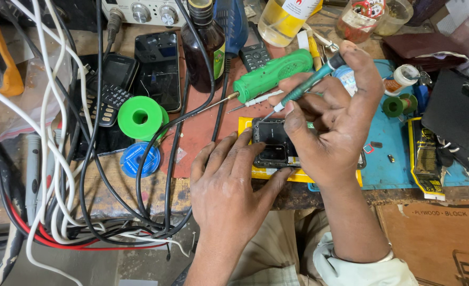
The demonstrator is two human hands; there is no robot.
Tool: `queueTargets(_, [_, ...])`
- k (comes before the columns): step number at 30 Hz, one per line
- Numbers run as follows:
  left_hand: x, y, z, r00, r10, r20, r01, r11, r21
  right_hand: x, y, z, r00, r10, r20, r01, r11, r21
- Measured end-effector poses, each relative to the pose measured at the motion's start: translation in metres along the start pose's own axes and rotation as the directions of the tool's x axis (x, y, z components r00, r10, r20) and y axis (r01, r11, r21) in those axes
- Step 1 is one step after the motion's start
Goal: The person uses a screwdriver to remove screws from the back of a disassembled smartphone, then lifts the back cover and inspects the internal components. The person repeatedly opens and closes the back cover while checking the device.
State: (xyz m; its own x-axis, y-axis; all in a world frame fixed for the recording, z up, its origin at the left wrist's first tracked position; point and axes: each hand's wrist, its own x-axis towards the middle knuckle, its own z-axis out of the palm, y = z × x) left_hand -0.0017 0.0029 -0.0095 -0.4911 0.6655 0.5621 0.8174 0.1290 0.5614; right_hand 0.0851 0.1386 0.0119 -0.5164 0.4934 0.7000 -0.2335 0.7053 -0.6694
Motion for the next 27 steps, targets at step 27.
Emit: queueTargets(27, [0.0,0.0,0.0,1.0,0.003,0.017,-0.003,1.0,0.008,0.025,-0.012,-0.004,0.914,0.233,0.332,-0.021,0.844,-0.537])
